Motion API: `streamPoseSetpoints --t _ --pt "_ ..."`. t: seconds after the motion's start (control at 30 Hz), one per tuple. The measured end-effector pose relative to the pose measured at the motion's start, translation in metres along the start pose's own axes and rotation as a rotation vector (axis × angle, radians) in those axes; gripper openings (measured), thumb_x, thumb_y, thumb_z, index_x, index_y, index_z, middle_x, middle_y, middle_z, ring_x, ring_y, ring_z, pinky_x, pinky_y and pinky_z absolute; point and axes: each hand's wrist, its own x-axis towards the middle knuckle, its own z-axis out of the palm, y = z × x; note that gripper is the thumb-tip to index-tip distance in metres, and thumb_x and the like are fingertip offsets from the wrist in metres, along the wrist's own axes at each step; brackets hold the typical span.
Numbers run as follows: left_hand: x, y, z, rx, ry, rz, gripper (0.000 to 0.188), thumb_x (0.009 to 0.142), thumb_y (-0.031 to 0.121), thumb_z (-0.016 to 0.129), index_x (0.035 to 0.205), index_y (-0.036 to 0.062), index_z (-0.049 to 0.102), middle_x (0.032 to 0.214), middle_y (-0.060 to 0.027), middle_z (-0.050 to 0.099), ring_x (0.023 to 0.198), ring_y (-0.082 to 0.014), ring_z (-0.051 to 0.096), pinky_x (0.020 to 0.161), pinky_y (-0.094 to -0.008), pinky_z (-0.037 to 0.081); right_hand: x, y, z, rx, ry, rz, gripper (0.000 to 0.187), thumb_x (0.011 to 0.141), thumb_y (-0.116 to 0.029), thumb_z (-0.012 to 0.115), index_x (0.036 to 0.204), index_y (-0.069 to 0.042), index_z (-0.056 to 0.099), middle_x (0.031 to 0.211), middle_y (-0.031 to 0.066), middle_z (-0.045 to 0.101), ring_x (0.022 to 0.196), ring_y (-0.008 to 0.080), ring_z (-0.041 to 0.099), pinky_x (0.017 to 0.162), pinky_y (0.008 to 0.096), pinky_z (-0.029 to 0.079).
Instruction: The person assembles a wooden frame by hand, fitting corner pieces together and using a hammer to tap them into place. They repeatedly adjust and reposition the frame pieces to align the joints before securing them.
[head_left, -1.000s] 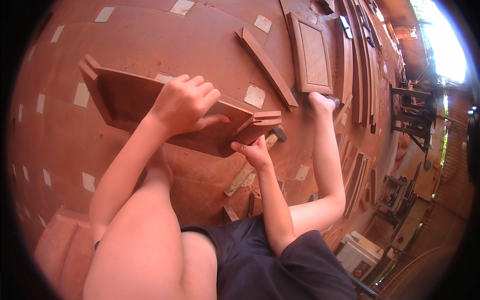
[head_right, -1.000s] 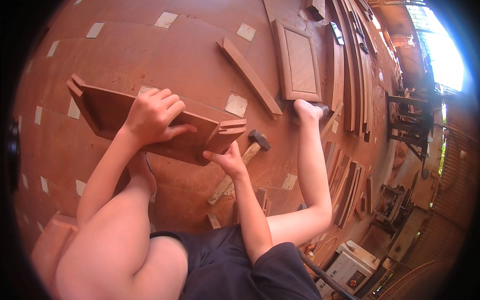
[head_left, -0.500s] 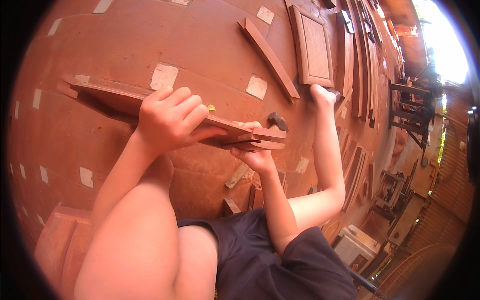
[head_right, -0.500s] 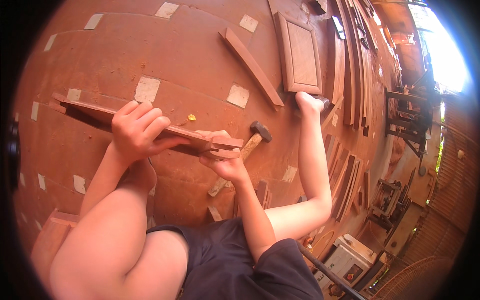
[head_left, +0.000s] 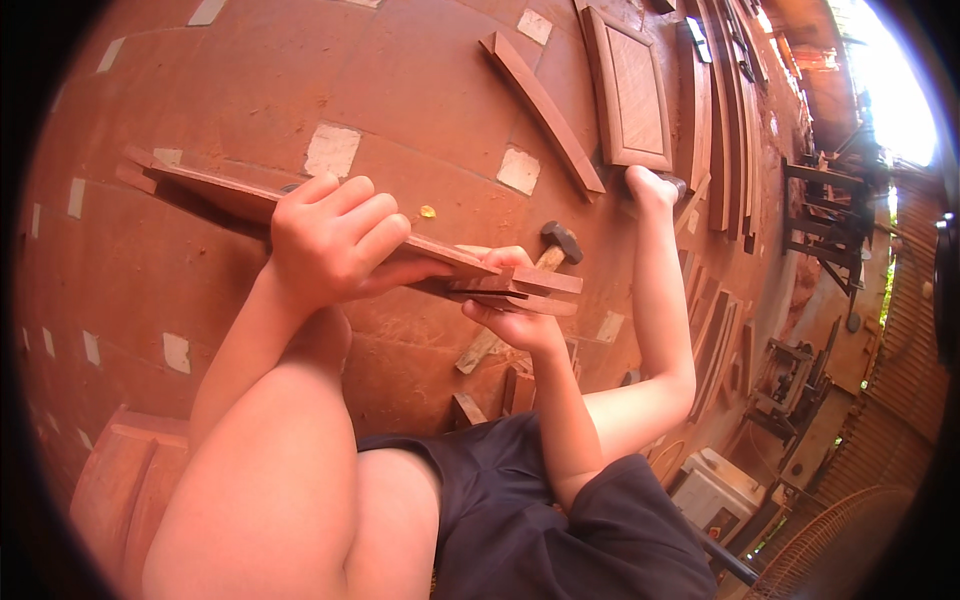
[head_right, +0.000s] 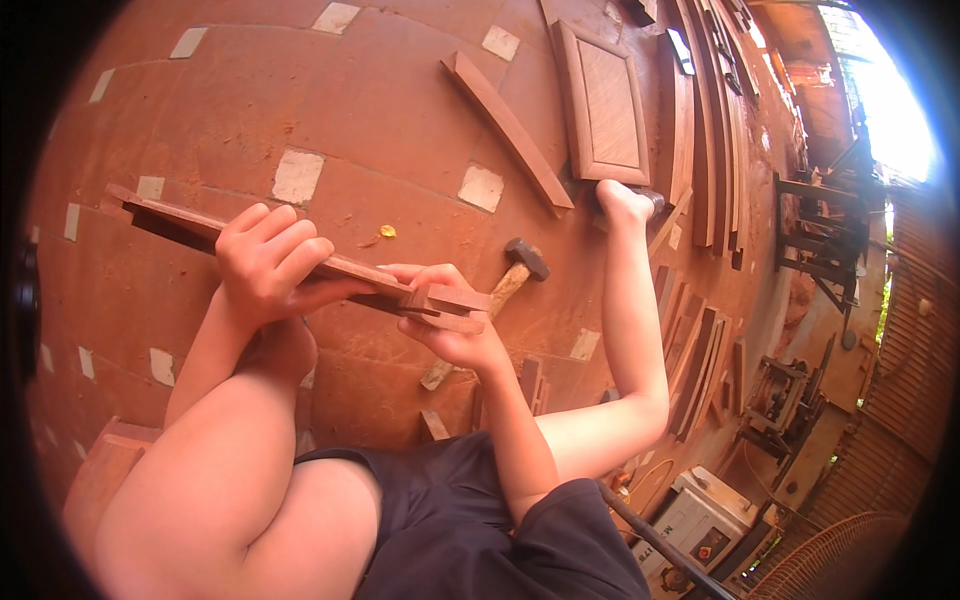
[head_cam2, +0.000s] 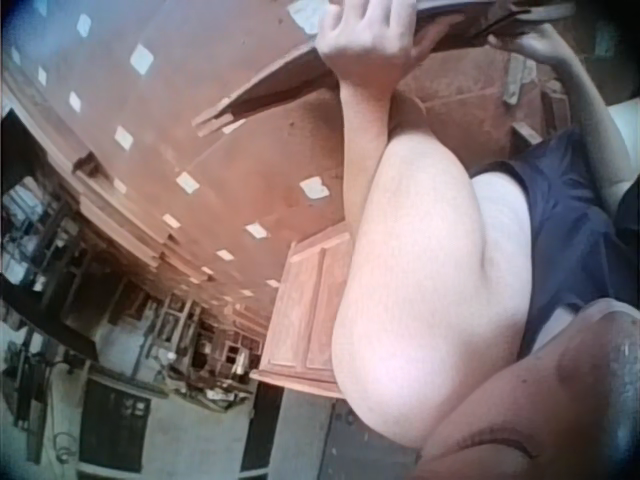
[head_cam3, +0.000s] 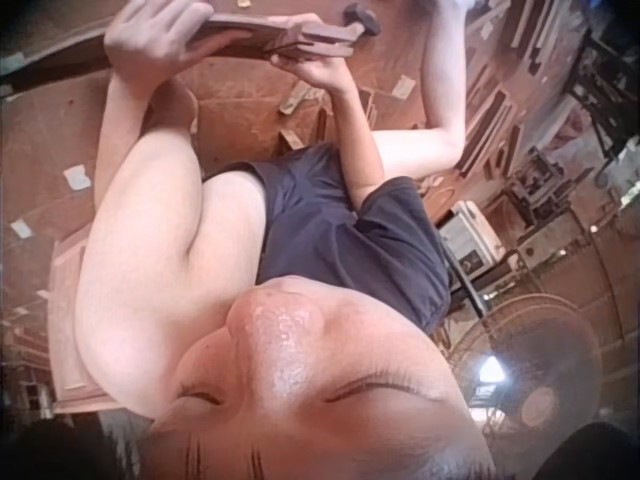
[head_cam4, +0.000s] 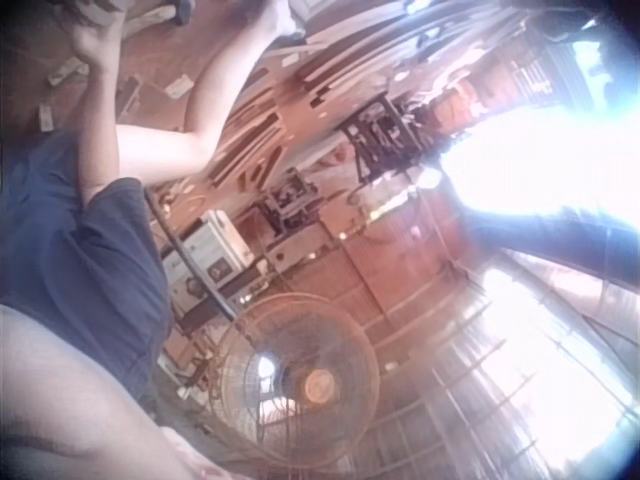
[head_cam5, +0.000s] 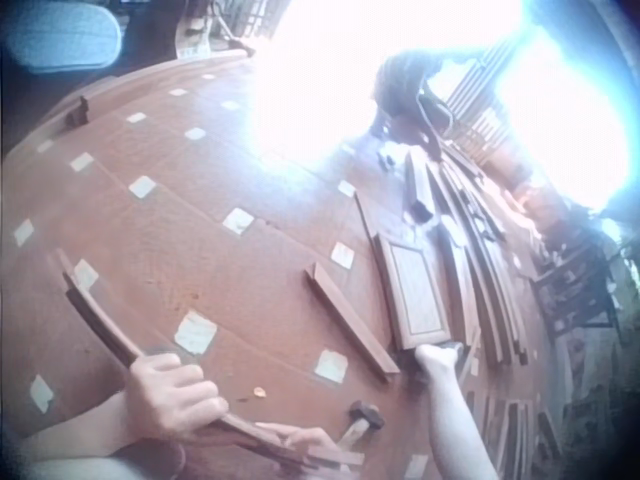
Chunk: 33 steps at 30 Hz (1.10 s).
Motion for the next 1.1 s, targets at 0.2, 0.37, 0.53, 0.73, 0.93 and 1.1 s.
streamPoseSetpoints --t 0.2,0.37,0.53,0.73,0.93,1.1 --pt "-0.001 0.002 0.004 -0.024 0.02 0.01 0.047 0.064 0.045 0.086 0.067 0.013 0.052 0.06 0.0015 0.048 0.054 -0.0165 0.048 0.051 -0.0286 0.035 0.004 -0.006 0.007 0.047 -0.036 -0.002 0.057 0.079 0.014 0.068 0.126 -0.009 0.047 0.139 0.0171 0.056 0.132 0.027 0.051 0.106 0.0396 0.044" --pt "-0.003 -0.001 0.002 -0.038 0.018 -0.017 0.047 0.061 0.047 0.088 0.069 0.0125 0.056 0.061 0.0007 0.049 0.055 -0.0174 0.049 0.052 -0.0298 0.035 0.003 -0.009 0.002 -0.127 -0.088 -0.048 0.057 0.078 0.015 0.068 0.126 -0.009 0.051 0.144 0.0174 0.051 0.134 0.028 0.05 0.107 0.0399 0.044" --pt "0.003 -0.01 0.003 -0.058 0.016 -0.068 0.047 0.059 0.045 0.088 0.069 0.0128 0.056 0.062 0.0004 0.051 0.058 -0.0187 0.051 0.054 -0.0319 0.036 -0.002 0.007 -0.01 0.252 -0.035 -0.11 0.051 0.081 0.009 0.073 0.123 -0.009 0.052 0.138 0.0215 0.055 0.132 0.0341 0.051 0.107 0.0471 0.046" --pt "0.008 -0.018 0.005 -0.056 0.0 -0.098 0.047 0.057 0.045 0.088 0.068 0.0133 0.055 0.062 -0.0011 0.052 0.058 -0.0209 0.052 0.055 -0.0334 0.037 -0.015 0.021 -0.031 0.281 0.118 -0.24 0.038 0.083 -0.002 0.077 0.104 -0.01 0.047 0.111 0.0172 0.065 0.114 0.0333 0.061 0.104 0.0543 0.046" --pt "0.016 -0.014 0.005 -0.012 0.004 -0.111 0.052 0.066 0.054 0.083 0.062 0.0155 0.049 0.06 -0.0013 0.05 0.055 -0.0197 0.056 0.052 -0.0346 0.042 -0.005 0.018 -0.041 0.413 0.058 -0.394 0.038 0.081 0.007 0.074 0.099 -0.013 0.048 0.091 0.0059 0.059 0.094 0.0221 0.061 0.104 0.0538 0.045" --pt "0.021 -0.014 0.009 0.006 0.027 -0.096 0.051 0.067 0.054 0.083 0.062 0.0156 0.049 0.059 -0.0003 0.049 0.056 -0.0193 0.053 0.053 -0.0336 0.04 -0.017 -0.006 -0.051 0.65 0.292 -0.468 0.035 0.086 -0.003 0.072 0.111 -0.015 0.05 0.096 0.0022 0.055 0.096 0.0202 0.057 0.098 0.0556 0.046"
